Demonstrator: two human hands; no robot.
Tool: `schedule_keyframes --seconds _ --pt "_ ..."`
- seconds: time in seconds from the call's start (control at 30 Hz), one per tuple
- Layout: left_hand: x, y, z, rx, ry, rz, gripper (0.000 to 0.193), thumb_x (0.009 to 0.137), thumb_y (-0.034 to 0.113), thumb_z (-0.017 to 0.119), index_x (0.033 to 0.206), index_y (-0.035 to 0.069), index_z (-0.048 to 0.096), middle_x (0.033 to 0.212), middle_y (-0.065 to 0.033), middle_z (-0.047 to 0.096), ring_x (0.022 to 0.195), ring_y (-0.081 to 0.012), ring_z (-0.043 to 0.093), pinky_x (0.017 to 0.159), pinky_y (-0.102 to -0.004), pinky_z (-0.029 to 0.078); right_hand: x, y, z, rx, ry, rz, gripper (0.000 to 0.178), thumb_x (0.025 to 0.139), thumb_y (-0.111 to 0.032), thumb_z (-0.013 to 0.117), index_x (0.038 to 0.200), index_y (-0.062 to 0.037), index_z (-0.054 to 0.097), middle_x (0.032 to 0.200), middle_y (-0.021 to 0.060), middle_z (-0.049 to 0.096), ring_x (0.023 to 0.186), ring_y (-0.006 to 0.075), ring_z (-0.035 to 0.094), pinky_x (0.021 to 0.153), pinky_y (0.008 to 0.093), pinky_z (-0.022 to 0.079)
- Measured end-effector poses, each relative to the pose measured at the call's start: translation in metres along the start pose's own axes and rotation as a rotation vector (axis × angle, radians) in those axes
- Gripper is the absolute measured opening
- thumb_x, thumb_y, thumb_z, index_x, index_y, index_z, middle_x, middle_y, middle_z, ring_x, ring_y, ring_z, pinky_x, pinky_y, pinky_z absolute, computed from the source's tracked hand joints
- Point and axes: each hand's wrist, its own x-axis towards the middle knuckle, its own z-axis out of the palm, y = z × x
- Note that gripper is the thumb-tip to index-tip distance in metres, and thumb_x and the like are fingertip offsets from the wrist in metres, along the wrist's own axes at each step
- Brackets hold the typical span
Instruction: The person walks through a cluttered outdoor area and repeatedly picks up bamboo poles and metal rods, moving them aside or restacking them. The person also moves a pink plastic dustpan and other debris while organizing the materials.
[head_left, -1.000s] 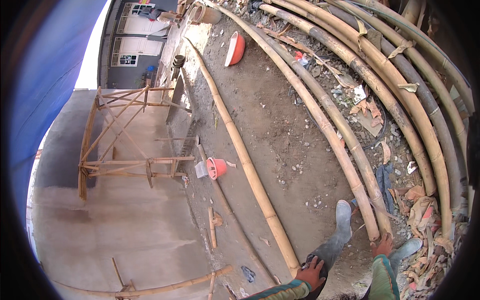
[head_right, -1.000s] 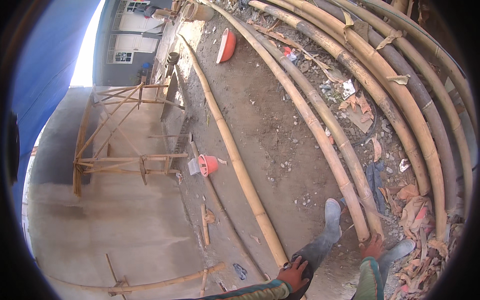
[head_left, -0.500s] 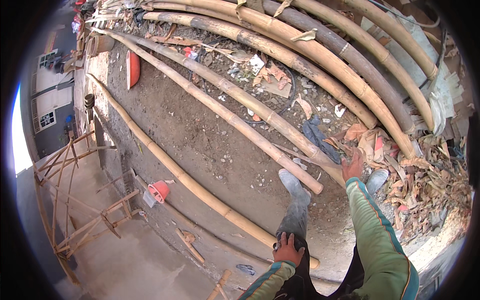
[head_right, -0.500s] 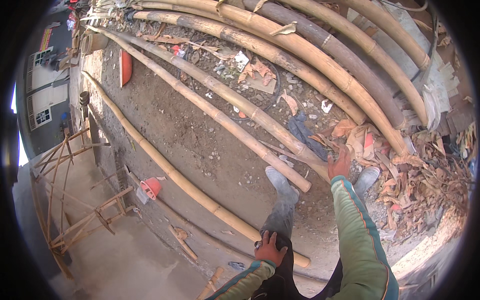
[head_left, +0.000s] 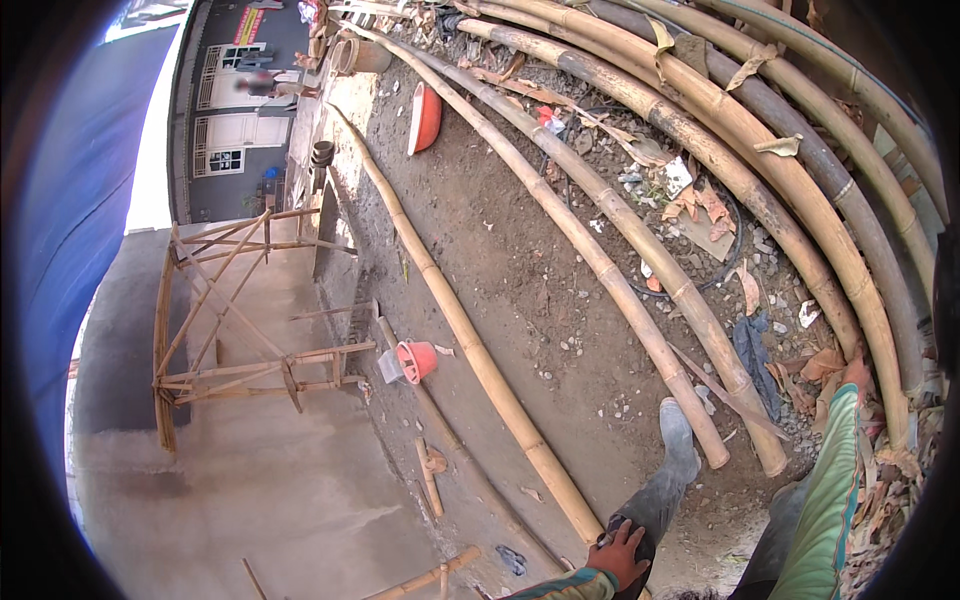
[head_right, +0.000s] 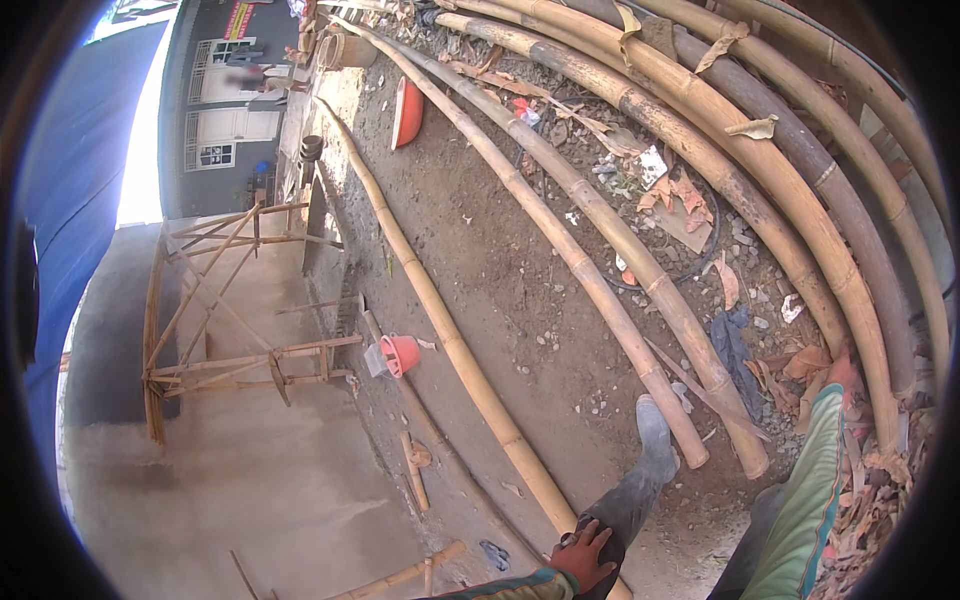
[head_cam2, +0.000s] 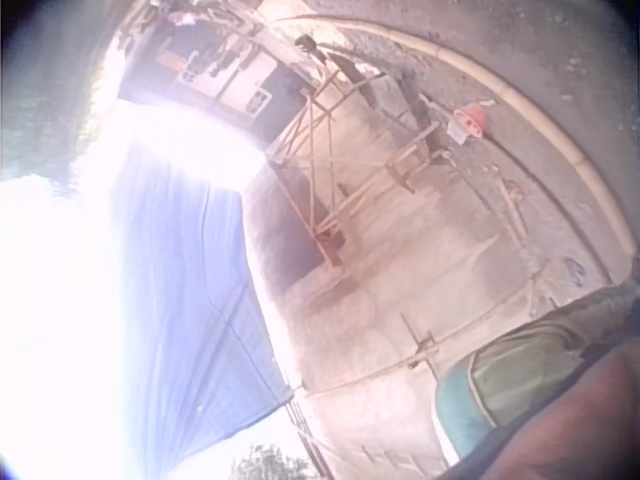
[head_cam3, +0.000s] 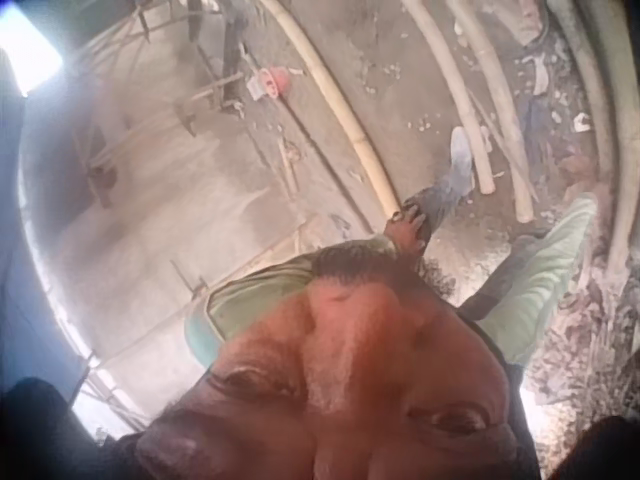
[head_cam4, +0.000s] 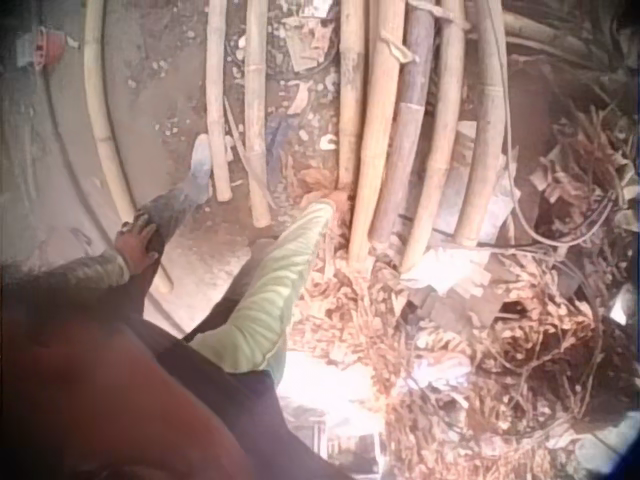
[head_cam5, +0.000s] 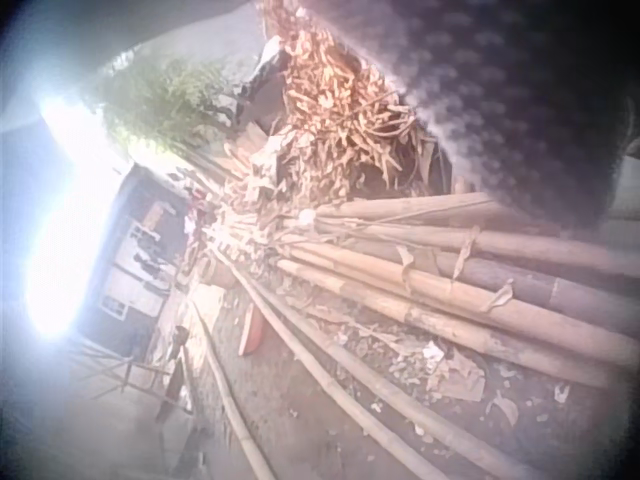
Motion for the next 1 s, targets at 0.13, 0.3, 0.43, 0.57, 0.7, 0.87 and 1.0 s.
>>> schedule_keyframes --seconds 0.13,0.3,0.43,0.57,0.7,0.87,1.0 --pt "-0.017 0.006 0.000 -0.103 0.049 -0.083 0.086 0.069 0.043 0.072 0.144 0.015 0.040 0.150 -0.0188 0.032 0.135 -0.0432 0.035 0.109 -0.0547 0.032 -0.065 -0.041 0.019 0.062 -0.169 -0.112 0.089 0.081 -0.070 0.053 0.118 0.0109 0.060 0.119 0.0303 0.060 0.112 0.0416 0.057 0.099 0.0441 0.041" --pt "-0.011 0.009 -0.023 -0.007 -0.045 -0.063 0.076 0.086 0.048 0.060 0.150 0.022 0.028 0.158 -0.0117 0.018 0.138 -0.0359 0.035 0.102 -0.0612 0.033 -0.110 0.032 0.032 0.603 -0.155 0.179 0.084 0.081 -0.061 0.063 0.120 0.0136 0.057 0.114 0.0250 0.063 0.107 0.0339 0.059 0.098 0.0385 0.042" --pt "-0.008 -0.002 0.010 -0.033 -0.025 -0.094 0.075 0.087 0.049 0.059 0.150 0.021 0.028 0.159 -0.0121 0.017 0.137 -0.0380 0.036 0.102 -0.0614 0.033 -0.240 0.052 0.007 0.822 -0.350 0.112 0.076 0.079 -0.055 0.071 0.125 0.0044 0.057 0.119 0.0118 0.061 0.096 0.0221 0.059 0.077 0.0341 0.045" --pt "-0.007 0.001 -0.003 -0.012 -0.057 -0.086 0.075 0.087 0.050 0.057 0.150 0.020 0.028 0.158 -0.0129 0.018 0.139 -0.0394 0.032 0.104 -0.0614 0.033 -0.358 0.128 0.022 0.773 -0.399 0.362 0.063 0.082 -0.042 0.075 0.124 -0.0009 0.054 0.119 0.0116 0.058 0.105 0.0221 0.055 0.080 0.0384 0.047" --pt "-0.009 0.002 -0.004 0.005 -0.037 -0.086 0.076 0.087 0.050 0.059 0.149 0.021 0.028 0.158 -0.0125 0.018 0.138 -0.0401 0.034 0.103 -0.0608 0.033 -0.441 0.168 0.033 0.852 -0.555 0.433 0.043 0.085 -0.036 0.073 0.113 -0.0071 0.057 0.111 0.0060 0.061 0.102 0.0192 0.055 0.086 0.0376 0.044" --pt "-0.001 0.006 0.003 -0.009 -0.001 -0.097 0.076 0.083 0.051 0.063 0.147 0.022 0.034 0.157 -0.0122 0.023 0.134 -0.0417 0.038 0.102 -0.0589 0.035 -0.385 0.130 0.007 0.839 -0.512 0.347 0.033 0.088 -0.039 0.068 0.103 -0.0103 0.062 0.102 0.0035 0.065 0.091 0.0169 0.059 0.089 0.0368 0.042" --pt "-0.004 0.017 0.009 0.004 0.071 -0.040 0.077 0.079 0.052 0.066 0.145 0.022 0.040 0.155 -0.0121 0.028 0.131 -0.0426 0.041 0.103 -0.0562 0.036 -0.252 0.101 0.013 0.782 -0.401 0.135 0.033 0.088 -0.043 0.065 0.098 -0.0110 0.063 0.091 0.0013 0.058 0.082 0.0157 0.054 0.076 0.0344 0.045"
